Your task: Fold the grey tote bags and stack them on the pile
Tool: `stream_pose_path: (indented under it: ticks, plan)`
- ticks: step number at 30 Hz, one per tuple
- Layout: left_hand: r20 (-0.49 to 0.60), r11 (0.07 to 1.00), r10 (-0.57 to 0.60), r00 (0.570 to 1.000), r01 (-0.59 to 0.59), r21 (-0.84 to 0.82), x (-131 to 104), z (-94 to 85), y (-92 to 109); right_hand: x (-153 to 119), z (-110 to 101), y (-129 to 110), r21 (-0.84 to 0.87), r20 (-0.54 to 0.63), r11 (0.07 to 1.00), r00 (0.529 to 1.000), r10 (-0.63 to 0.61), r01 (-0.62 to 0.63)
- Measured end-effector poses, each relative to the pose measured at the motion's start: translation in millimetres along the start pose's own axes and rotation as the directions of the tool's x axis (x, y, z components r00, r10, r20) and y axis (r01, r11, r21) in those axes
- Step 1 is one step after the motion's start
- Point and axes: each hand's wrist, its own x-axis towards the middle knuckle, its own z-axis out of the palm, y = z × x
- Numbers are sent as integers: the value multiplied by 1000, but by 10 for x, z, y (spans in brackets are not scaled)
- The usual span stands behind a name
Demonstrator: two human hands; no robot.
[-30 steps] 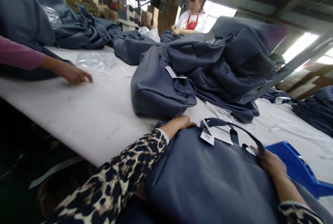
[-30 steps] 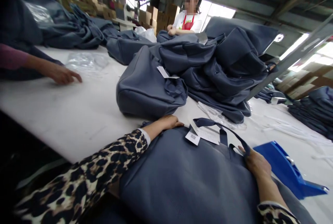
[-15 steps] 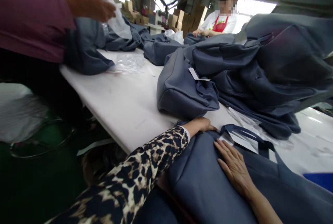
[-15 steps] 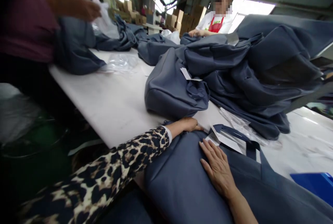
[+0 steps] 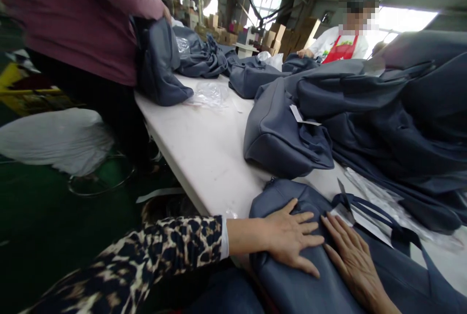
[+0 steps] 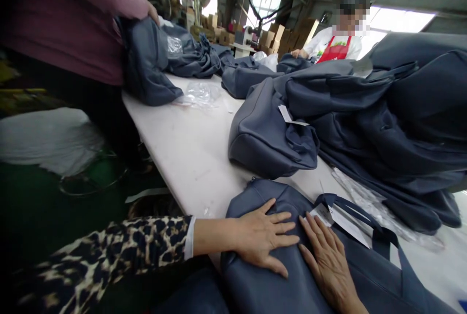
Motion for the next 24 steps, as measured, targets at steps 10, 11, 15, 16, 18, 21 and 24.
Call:
stream_pose_path:
  ticks: [10, 11, 15, 16, 18, 21, 24]
  plan:
    - [46, 1000, -25, 999, 25, -6, 82, 86, -58, 32, -13, -3, -7, 22, 1000, 1000, -6, 7]
    - [51, 1000, -29, 998, 29, -5, 78, 80, -54, 49, -49, -14, -17, 27, 1000, 1000, -9, 9]
    - [85, 999, -45, 995, 46, -12, 63, 42, -31, 4, -371, -103, -73, -20, 997, 1000, 21, -23]
    - [92, 999, -47, 995, 49, -18, 62, 36, -28, -59, -462, -134, -63, -20, 997, 999, 43, -45]
    - [111, 998, -53, 992, 56, -27, 59, 26, -31, -246, -590, -202, 0, 49, 997, 996, 81, -81]
    - [139, 997, -70, 988, 75, -35, 57, -13, -52, -567, -581, -315, 97, 194, 986, 975, 113, -133]
    - [186, 995, -84, 979, 92, -34, 90, -105, 1, -745, -496, -482, 120, 263, 968, 947, 183, -221]
